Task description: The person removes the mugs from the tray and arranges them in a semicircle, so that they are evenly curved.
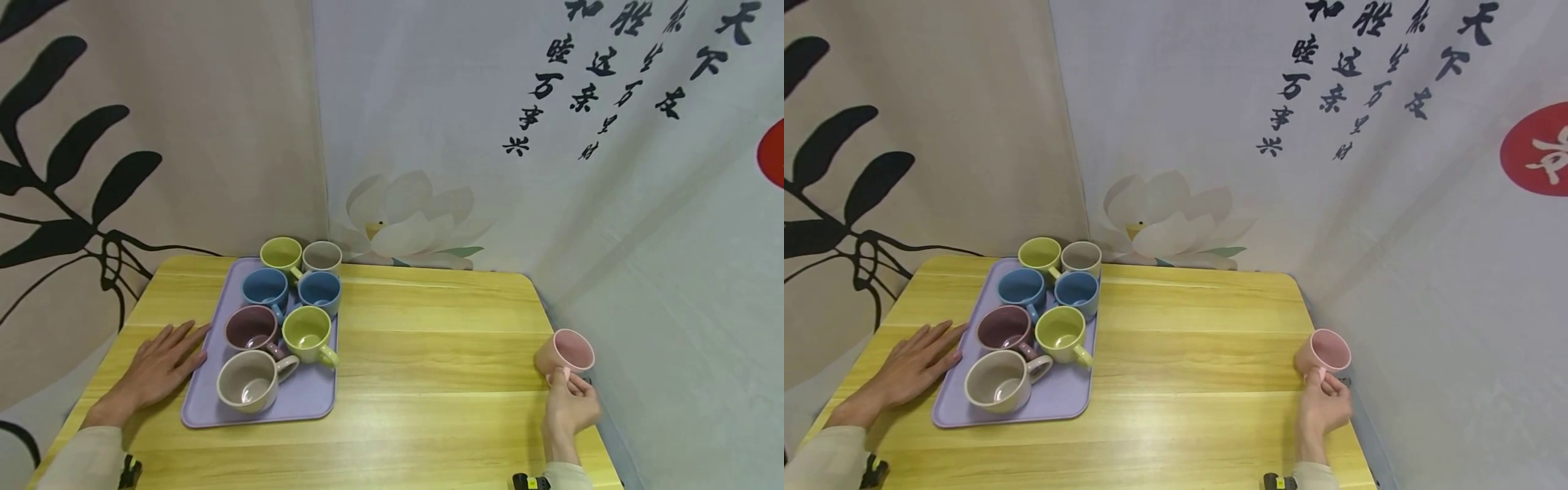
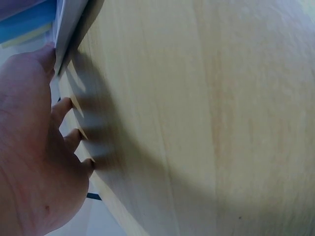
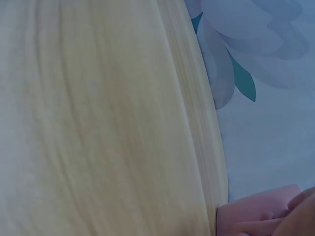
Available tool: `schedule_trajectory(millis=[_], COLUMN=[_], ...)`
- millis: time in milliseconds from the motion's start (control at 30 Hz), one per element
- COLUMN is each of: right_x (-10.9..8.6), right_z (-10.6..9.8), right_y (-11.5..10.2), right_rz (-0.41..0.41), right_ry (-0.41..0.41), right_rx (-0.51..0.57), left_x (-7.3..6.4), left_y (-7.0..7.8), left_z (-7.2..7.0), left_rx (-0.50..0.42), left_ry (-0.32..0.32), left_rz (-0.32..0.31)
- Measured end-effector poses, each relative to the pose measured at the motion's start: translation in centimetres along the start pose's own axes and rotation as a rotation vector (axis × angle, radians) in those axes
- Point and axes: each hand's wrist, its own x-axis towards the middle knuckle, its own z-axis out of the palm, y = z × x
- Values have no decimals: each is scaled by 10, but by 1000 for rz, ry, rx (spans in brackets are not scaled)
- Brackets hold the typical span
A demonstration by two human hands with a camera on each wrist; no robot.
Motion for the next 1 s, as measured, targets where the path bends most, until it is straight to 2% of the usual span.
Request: schedule_trajectory(millis=[533,767,1000], right_x=[-16,-22,-25], right_z=[14,18,20], right_y=[11,10,9], right_rz=[-137,-137,-128], right_ry=[14,0,4], right_rx=[-84,-105,-80], left_x=[1,0,1], left_y=[0,-1,-1], left_z=[0,0,0], left_rx=[0,-7,-3], left_ry=[-3,-7,-15], left_rz=[3,6,-5])
